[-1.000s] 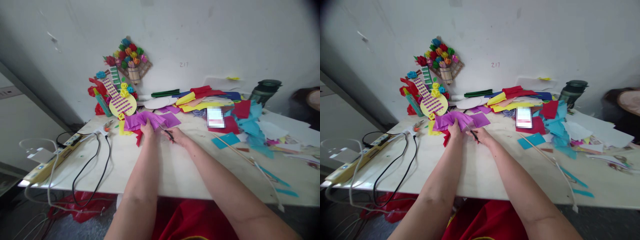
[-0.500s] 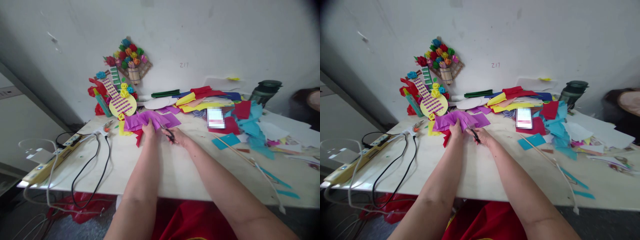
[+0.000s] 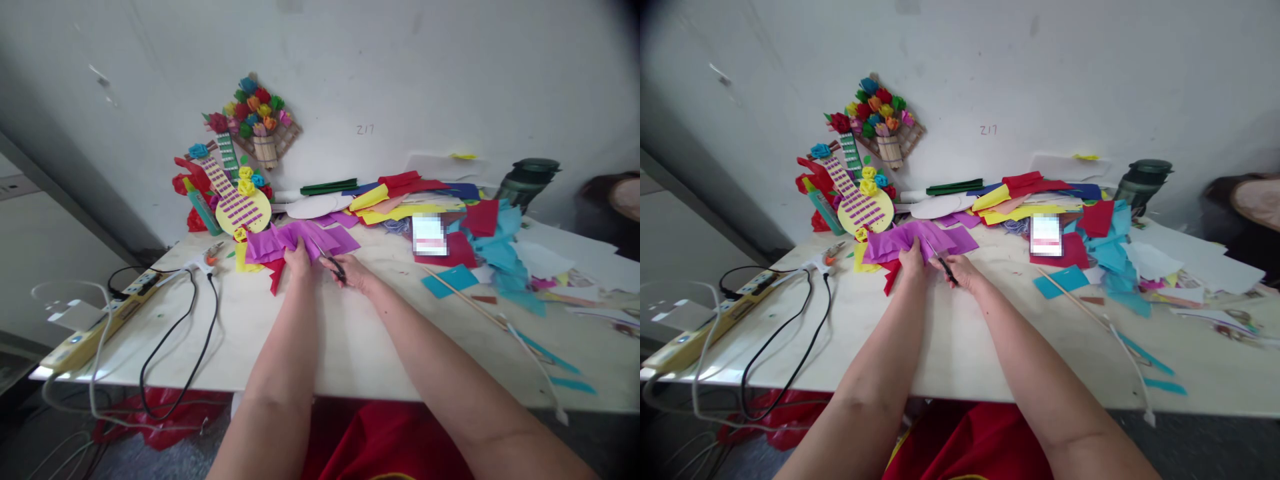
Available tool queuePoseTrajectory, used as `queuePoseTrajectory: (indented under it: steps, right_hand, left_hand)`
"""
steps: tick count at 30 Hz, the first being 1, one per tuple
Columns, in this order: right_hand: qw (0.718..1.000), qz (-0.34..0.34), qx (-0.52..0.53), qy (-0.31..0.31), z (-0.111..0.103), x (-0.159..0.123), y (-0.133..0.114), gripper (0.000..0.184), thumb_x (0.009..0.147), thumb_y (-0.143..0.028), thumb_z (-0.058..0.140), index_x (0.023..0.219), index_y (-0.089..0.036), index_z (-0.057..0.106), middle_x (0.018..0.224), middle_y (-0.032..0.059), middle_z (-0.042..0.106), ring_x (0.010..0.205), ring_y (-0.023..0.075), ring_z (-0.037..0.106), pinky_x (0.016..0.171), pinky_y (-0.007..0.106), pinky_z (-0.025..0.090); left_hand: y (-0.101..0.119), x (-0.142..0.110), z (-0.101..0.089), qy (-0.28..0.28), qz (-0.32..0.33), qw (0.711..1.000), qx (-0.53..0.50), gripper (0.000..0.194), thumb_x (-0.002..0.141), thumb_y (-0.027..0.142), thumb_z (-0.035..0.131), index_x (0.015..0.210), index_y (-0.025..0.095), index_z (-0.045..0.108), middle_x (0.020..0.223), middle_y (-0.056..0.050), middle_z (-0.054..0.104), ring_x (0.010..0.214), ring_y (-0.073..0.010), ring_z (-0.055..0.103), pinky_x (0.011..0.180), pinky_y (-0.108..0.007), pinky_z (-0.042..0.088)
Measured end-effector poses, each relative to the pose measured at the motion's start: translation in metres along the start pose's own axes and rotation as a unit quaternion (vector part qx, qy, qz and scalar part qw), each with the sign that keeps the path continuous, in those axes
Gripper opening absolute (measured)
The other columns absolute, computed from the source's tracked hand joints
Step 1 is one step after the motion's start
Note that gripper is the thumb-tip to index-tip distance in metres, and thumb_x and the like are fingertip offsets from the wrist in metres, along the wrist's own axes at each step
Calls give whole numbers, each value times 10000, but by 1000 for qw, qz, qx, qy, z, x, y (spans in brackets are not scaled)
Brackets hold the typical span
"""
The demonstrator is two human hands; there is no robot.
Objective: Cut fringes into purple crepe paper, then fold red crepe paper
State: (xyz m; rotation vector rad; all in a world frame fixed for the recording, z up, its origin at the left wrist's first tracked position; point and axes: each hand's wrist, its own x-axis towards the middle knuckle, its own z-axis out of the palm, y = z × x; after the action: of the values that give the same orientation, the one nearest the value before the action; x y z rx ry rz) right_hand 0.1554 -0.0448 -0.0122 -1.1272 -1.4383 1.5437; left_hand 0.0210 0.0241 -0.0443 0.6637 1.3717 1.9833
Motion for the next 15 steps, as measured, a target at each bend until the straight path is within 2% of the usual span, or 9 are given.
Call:
queuePoseTrajectory:
  steps: [15]
  right_hand:
    - [1000,-23,-7,17,2,3,3,410,626,-516,705,622,-166,492,418,-59,466,308,43,370,299,172,290]
  left_hand:
    - [11,-8,-1,11,-3,1000,21,252,695,321,629,829,108,611,768,-66,622,684,-153,580,644,-276,453]
